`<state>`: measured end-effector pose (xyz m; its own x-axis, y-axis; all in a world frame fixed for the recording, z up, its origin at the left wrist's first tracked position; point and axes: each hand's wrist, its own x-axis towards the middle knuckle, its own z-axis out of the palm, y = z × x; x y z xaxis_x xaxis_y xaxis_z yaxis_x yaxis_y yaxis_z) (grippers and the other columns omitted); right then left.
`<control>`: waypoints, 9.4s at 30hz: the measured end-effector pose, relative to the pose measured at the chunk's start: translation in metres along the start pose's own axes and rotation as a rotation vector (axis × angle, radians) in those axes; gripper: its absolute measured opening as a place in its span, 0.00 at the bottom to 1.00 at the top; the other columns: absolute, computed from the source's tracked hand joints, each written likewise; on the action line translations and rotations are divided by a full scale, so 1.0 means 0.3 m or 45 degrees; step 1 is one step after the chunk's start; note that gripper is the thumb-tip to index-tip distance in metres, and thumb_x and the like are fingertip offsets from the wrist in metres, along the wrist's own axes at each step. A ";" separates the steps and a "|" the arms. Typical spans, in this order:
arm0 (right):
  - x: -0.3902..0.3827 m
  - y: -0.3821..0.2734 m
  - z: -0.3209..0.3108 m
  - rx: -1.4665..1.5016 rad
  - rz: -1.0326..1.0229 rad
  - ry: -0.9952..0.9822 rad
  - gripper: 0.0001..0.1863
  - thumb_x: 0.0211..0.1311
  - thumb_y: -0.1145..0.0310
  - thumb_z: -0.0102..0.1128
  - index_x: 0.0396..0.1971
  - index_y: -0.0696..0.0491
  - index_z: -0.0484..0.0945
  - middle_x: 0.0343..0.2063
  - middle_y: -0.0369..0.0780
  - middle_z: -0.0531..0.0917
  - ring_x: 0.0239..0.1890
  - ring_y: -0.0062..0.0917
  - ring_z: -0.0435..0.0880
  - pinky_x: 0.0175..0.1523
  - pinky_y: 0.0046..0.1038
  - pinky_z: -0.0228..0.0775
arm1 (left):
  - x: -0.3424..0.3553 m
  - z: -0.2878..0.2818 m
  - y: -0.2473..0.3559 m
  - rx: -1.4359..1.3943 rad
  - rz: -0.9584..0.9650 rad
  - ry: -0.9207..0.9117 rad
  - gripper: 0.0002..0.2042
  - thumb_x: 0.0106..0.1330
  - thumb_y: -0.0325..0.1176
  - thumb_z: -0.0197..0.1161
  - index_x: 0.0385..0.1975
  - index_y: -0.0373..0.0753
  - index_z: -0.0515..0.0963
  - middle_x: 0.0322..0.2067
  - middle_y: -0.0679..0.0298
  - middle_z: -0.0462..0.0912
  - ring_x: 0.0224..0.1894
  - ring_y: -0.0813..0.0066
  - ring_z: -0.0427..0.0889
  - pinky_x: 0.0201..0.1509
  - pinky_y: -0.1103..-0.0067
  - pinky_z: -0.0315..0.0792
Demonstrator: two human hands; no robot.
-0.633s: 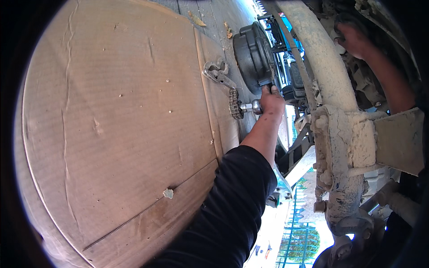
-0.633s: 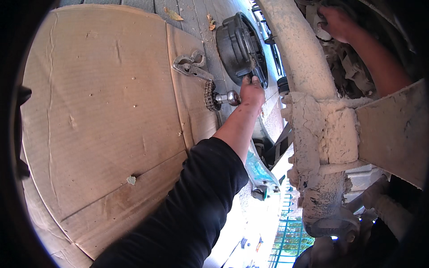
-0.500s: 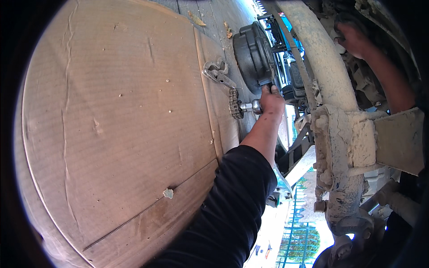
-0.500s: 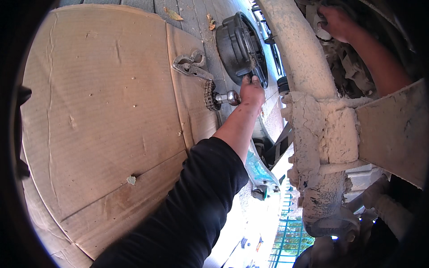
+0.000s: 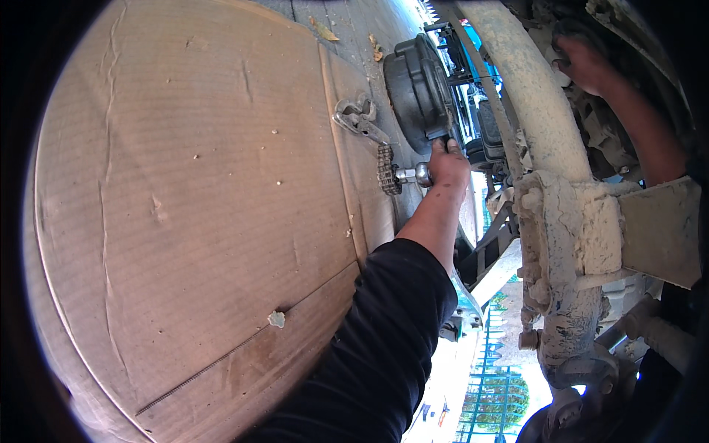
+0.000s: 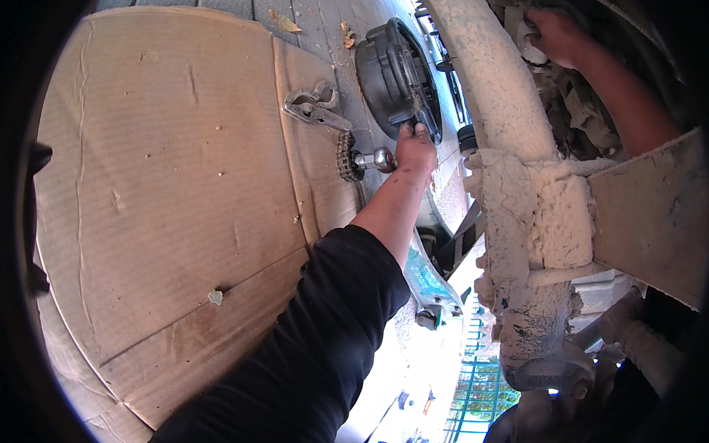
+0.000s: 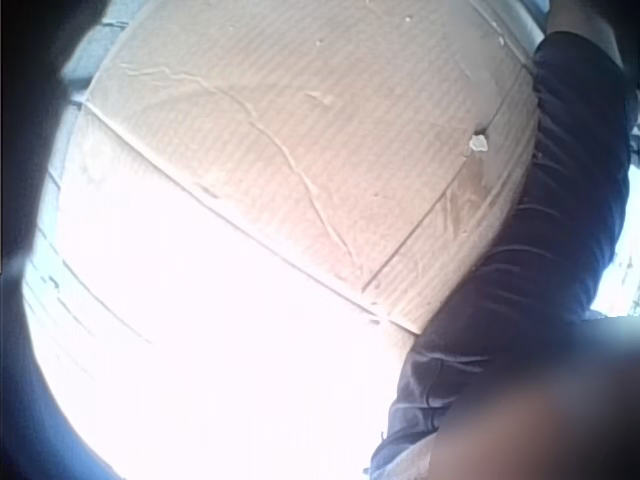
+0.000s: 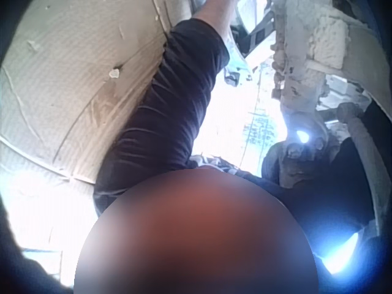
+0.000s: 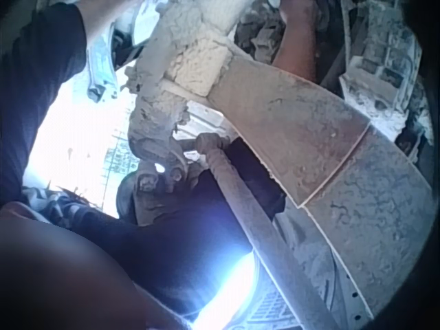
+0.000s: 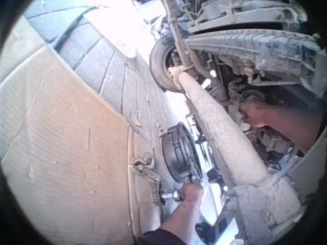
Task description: The person uses a ratchet wrench to loosen and remove a bolt from a vehicle's undercarriage suspension component. The person then reaches into the assembly to adjust or remove an internal part. The task is performed under the vehicle with a cardboard sheet on the ground.
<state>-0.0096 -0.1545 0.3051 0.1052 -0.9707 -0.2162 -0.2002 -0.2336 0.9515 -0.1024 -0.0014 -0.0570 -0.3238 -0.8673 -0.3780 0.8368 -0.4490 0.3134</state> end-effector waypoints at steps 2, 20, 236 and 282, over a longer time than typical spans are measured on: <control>-0.001 -0.011 -0.020 0.023 0.026 -0.043 0.31 0.70 0.64 0.70 0.69 0.58 0.72 0.65 0.52 0.78 0.69 0.46 0.75 0.74 0.38 0.66 | 0.006 0.001 -0.004 -0.008 0.011 -0.006 0.13 0.83 0.37 0.54 0.58 0.37 0.75 0.44 0.52 0.87 0.45 0.60 0.85 0.52 0.67 0.75; -0.017 -0.120 -0.100 -0.057 0.023 0.001 0.23 0.65 0.61 0.73 0.54 0.57 0.79 0.49 0.54 0.85 0.55 0.51 0.83 0.61 0.45 0.76 | 0.035 0.003 -0.030 0.007 -0.144 -0.060 0.16 0.83 0.40 0.54 0.61 0.39 0.76 0.49 0.48 0.88 0.51 0.53 0.86 0.55 0.64 0.75; -0.012 -0.083 -0.076 0.111 0.016 -0.050 0.24 0.67 0.63 0.71 0.59 0.55 0.76 0.55 0.52 0.84 0.61 0.49 0.81 0.66 0.43 0.74 | -0.040 -0.009 0.018 0.270 0.030 0.084 0.23 0.79 0.37 0.58 0.70 0.42 0.65 0.45 0.41 0.87 0.49 0.39 0.85 0.56 0.56 0.74; -0.011 -0.079 -0.058 0.113 0.087 -0.089 0.33 0.68 0.67 0.71 0.70 0.58 0.71 0.66 0.52 0.78 0.68 0.46 0.77 0.73 0.37 0.69 | -0.041 -0.031 0.100 0.293 0.042 0.043 0.23 0.79 0.36 0.57 0.71 0.42 0.64 0.44 0.39 0.88 0.49 0.35 0.86 0.54 0.54 0.76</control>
<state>0.0116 -0.1447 0.2870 0.0211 -0.9854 -0.1690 -0.2905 -0.1678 0.9420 -0.0691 -0.0022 -0.0510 -0.2800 -0.8765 -0.3917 0.7227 -0.4610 0.5149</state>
